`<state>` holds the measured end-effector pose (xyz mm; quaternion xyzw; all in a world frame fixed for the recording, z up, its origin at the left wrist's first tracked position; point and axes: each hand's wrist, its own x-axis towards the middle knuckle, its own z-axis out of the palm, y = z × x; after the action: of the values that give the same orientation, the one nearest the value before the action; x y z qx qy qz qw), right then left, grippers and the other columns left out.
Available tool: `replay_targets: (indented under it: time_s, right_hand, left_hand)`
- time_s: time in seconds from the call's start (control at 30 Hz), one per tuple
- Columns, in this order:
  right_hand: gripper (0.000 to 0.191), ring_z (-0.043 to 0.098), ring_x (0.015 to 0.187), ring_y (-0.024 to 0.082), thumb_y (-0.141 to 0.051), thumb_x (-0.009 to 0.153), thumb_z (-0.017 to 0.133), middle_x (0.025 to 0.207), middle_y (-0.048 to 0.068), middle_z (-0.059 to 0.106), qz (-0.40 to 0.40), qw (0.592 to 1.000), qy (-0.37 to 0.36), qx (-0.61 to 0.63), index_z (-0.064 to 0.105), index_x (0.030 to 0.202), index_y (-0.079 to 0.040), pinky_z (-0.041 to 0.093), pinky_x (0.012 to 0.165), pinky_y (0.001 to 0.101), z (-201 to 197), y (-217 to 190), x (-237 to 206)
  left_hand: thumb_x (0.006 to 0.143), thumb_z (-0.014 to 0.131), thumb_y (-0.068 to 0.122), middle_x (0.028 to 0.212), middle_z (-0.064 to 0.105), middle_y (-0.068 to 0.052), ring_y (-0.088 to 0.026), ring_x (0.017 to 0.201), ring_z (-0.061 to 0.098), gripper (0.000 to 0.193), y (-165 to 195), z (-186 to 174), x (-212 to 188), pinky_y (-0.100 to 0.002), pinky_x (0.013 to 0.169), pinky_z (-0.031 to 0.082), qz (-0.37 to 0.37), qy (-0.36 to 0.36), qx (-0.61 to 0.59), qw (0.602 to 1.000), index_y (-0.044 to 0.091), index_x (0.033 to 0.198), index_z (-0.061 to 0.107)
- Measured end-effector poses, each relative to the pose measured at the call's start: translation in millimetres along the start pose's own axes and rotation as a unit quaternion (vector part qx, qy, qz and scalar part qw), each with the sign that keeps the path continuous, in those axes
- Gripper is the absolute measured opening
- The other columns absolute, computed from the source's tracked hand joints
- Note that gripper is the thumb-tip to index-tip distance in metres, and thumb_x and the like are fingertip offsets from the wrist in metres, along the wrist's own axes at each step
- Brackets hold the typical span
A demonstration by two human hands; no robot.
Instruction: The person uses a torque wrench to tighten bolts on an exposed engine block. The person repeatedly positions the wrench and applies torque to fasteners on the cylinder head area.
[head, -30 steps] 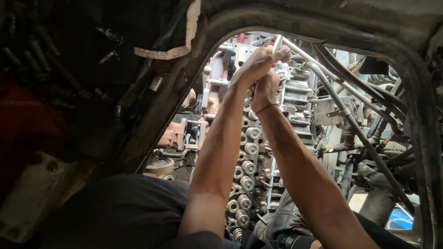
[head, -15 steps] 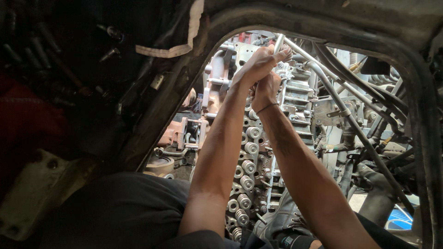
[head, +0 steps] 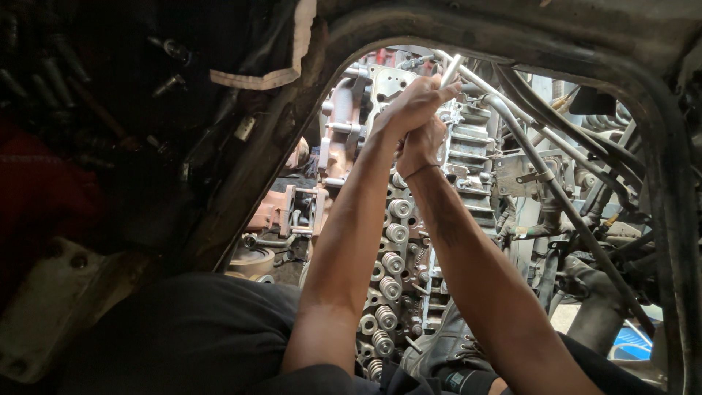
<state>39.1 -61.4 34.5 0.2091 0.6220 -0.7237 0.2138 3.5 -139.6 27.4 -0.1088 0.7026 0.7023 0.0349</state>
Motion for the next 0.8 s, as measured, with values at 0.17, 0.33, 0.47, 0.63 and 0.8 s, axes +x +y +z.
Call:
replay_targets:
  time_s: [0.17, 0.33, 0.47, 0.63, 0.8]
  right_hand:
    - [0.034, 0.045, 0.039, 0.011, -0.035, 0.098, 0.064, 0.058, 0.0, 0.05, -0.012, 1.0, 0.006, 0.028, 0.053, 0.079, -0.009, 0.03, 0.034, 0.0303, -0.9, 1.1, -2.0]
    - [0.035, 0.045, 0.039, 0.011, -0.035, 0.098, 0.064, 0.057, 0.0, 0.05, -0.026, 1.0, -0.001, 0.014, 0.052, 0.078, -0.009, 0.029, 0.033, 0.0305, -2.4, 4.5, 2.4]
    - [0.035, 0.043, 0.038, 0.01, -0.034, 0.099, 0.064, 0.057, -0.001, 0.049, -0.032, 0.999, -0.006, 0.007, 0.052, 0.078, -0.009, 0.028, 0.033, 0.0304, -6.3, 9.3, 5.6]
    - [0.031, 0.043, 0.039, 0.01, -0.03, 0.1, 0.062, 0.057, -0.001, 0.049, -0.056, 0.997, -0.047, 0.024, 0.053, 0.079, -0.009, 0.03, 0.035, 0.0293, -10.2, 13.7, 9.6]
    - [0.03, 0.043, 0.038, 0.01, -0.028, 0.101, 0.061, 0.055, -0.001, 0.049, -0.047, 0.997, -0.052, 0.023, 0.053, 0.079, -0.009, 0.029, 0.034, 0.0288, -10.3, 12.2, 6.8]
  left_hand:
    - [0.091, 0.061, 0.047, 0.101, 0.075, -0.02, -0.027, 0.092, 0.075, 0.057, 1.4, 3.5, -1.5, -0.041, 0.083, 0.059, -0.035, -0.015, -0.021, 0.999, 0.003, 0.126, 0.068]
    - [0.094, 0.057, 0.049, 0.099, 0.075, -0.018, -0.026, 0.094, 0.074, 0.056, 6.6, 0.7, -4.2, -0.041, 0.084, 0.058, -0.038, -0.006, -0.017, 0.999, 0.005, 0.126, 0.069]
    - [0.095, 0.056, 0.05, 0.096, 0.075, -0.016, -0.025, 0.095, 0.073, 0.056, 7.7, 0.0, -5.4, -0.041, 0.085, 0.056, -0.046, -0.009, -0.017, 0.999, 0.004, 0.122, 0.072]
    - [0.096, 0.056, 0.051, 0.092, 0.072, -0.013, -0.023, 0.093, 0.071, 0.055, 5.1, -0.1, -4.2, -0.04, 0.085, 0.054, -0.032, -0.008, -0.014, 0.999, 0.004, 0.115, 0.077]
    - [0.096, 0.056, 0.051, 0.092, 0.07, -0.011, -0.023, 0.092, 0.068, 0.054, 6.2, -1.0, -4.5, -0.04, 0.084, 0.053, -0.039, -0.01, -0.021, 0.999, 0.005, 0.115, 0.077]
